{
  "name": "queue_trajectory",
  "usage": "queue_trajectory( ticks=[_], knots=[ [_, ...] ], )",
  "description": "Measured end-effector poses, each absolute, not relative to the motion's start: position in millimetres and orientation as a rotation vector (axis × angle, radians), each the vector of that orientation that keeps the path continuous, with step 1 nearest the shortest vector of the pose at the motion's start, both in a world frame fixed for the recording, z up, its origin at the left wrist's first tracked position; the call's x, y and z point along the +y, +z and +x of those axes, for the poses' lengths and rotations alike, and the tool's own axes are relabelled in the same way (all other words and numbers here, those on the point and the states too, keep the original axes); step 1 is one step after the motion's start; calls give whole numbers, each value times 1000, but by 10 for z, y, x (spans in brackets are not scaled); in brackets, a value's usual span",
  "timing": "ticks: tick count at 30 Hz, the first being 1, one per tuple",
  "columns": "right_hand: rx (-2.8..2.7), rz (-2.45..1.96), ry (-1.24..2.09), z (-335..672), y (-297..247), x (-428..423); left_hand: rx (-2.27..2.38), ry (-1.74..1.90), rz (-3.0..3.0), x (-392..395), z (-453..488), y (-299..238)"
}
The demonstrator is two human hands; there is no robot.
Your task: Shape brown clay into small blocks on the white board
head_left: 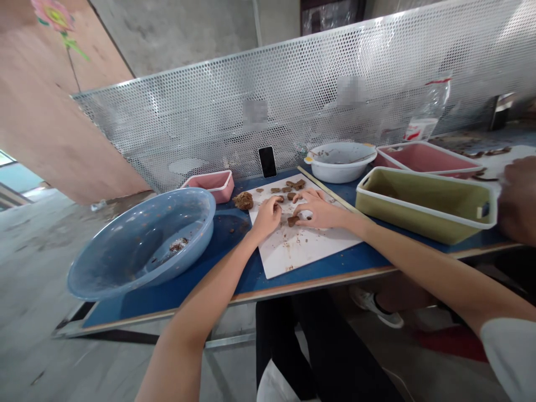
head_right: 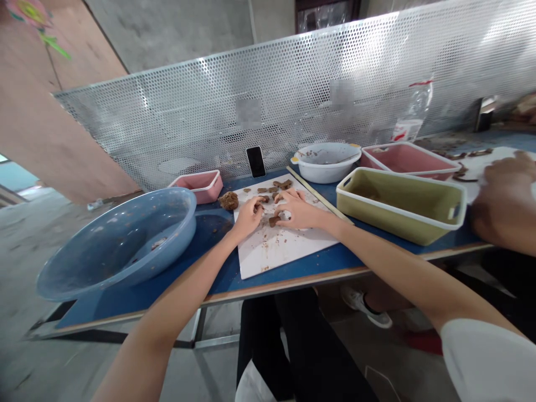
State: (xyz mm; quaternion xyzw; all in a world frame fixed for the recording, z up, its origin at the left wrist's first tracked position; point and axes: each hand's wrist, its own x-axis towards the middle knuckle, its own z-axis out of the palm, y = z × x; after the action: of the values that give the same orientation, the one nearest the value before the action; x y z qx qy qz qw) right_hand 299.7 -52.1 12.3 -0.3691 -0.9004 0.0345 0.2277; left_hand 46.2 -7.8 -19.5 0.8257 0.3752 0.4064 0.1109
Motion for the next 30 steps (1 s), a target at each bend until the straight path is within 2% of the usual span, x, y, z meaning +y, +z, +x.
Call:
queue_trajectory(
  ticks=[30],
  knots=[
    [-2492,-1009,62,3055,117,-490,1098,1175,2432,-79,463,-186]
  ],
)
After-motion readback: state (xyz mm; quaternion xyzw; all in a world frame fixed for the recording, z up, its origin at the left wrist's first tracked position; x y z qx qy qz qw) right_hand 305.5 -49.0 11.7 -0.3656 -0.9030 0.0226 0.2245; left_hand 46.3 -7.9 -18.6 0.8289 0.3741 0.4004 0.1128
